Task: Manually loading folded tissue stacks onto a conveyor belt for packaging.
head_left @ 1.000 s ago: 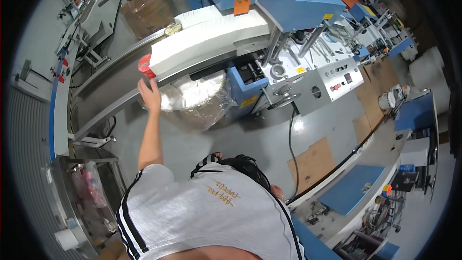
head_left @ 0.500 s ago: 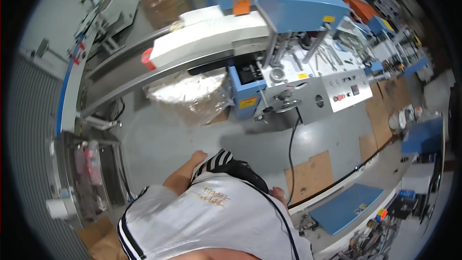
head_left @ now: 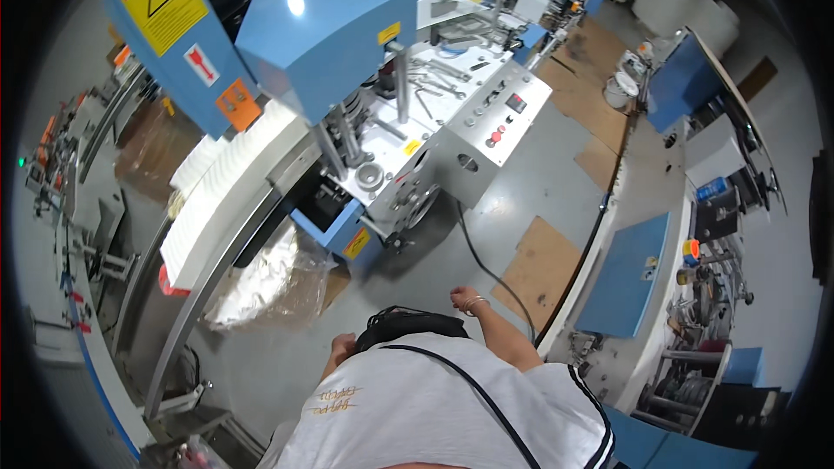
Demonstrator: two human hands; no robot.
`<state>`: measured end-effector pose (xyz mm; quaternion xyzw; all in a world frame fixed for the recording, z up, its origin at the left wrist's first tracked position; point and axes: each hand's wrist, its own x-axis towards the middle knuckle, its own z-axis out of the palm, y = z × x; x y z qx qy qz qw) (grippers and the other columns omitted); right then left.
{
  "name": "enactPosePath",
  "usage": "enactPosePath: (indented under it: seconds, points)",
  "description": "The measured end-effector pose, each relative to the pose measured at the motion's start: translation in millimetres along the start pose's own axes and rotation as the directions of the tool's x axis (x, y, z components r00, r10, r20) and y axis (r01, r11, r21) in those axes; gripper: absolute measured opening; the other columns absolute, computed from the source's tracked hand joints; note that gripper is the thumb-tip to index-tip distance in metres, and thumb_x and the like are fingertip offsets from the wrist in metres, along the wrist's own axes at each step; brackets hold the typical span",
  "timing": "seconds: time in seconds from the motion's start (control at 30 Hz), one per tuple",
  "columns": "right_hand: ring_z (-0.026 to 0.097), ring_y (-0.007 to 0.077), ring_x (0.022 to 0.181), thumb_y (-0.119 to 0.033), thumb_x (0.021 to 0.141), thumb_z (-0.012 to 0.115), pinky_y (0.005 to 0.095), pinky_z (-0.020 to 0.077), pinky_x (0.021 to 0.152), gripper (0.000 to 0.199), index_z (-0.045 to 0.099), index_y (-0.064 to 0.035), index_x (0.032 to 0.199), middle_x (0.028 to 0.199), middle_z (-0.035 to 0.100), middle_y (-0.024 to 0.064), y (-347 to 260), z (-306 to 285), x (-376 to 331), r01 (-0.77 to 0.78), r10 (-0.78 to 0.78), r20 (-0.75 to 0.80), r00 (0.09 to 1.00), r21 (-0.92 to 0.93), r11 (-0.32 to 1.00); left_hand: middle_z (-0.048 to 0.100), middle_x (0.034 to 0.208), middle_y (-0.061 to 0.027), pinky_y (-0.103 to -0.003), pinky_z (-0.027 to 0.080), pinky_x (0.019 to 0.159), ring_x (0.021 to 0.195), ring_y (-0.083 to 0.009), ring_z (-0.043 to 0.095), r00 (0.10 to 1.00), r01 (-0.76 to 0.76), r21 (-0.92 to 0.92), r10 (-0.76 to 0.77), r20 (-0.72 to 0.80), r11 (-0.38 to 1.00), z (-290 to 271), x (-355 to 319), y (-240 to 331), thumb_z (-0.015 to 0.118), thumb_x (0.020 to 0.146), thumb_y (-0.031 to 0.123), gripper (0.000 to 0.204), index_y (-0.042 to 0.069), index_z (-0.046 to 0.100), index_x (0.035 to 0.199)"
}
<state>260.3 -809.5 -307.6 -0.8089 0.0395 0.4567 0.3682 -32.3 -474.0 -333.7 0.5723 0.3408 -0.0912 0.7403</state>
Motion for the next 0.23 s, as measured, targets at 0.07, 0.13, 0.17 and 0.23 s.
enactPosePath:
  seconds: [0.07,0.13,0.17,0.23]
  points:
    - [0.067,0.0175,0.07,-0.021,0.082,0.056,0.0329,0.0534,0.061,0.029,0.065,-0.0057,0.105,0.083,0.068,0.0085,9,-11,11,-0.031,0.029,-0.025,0.999,-0.055,0.998,0.055,0.062,-0.0031,-0.034,0.042,0.052,0.054,-0.0183,0.051,0.925,-0.377,0.514,0.345,0.16,0.771,-16,30,10,0.059,0.084,0.031,0.026,0.007,0.058,0.073]
    - [0.067,0.0187,0.069,-0.024,0.08,0.058,0.0336,0.0537,0.062,0.03,0.067,-0.0046,0.1,0.079,0.069,0.0098,26,-25,27,-0.069,0.062,-0.042,0.997,-0.181,0.981,0.054,0.061,-0.0033,-0.033,0.04,0.051,0.053,-0.017,0.05,0.972,-0.228,0.562,0.218,0.087,0.795,-13,47,26,0.056,0.084,0.029,0.027,0.006,0.056,0.069]
    - [0.066,0.019,0.068,-0.025,0.079,0.058,0.0335,0.0539,0.063,0.029,0.069,-0.0054,0.098,0.08,0.069,0.0101,41,-31,33,0.084,-0.086,0.013,0.996,-0.395,0.915,0.054,0.061,-0.0031,-0.033,0.04,0.051,0.053,-0.0169,0.049,0.968,-0.243,0.536,0.241,0.075,0.809,-1,44,42,0.055,0.084,0.029,0.028,0.006,0.055,0.068]
    - [0.067,0.023,0.073,-0.025,0.075,0.058,0.0348,0.0541,0.069,0.027,0.072,-0.0092,0.093,0.086,0.07,0.0116,35,-48,30,0.052,-0.048,0.021,0.999,-0.508,0.86,0.057,0.063,-0.0053,-0.036,0.042,0.052,0.055,-0.0191,0.052,0.984,-0.143,0.481,0.178,-0.029,0.865,22,1,103,0.056,0.083,0.033,0.031,0.005,0.056,0.069]
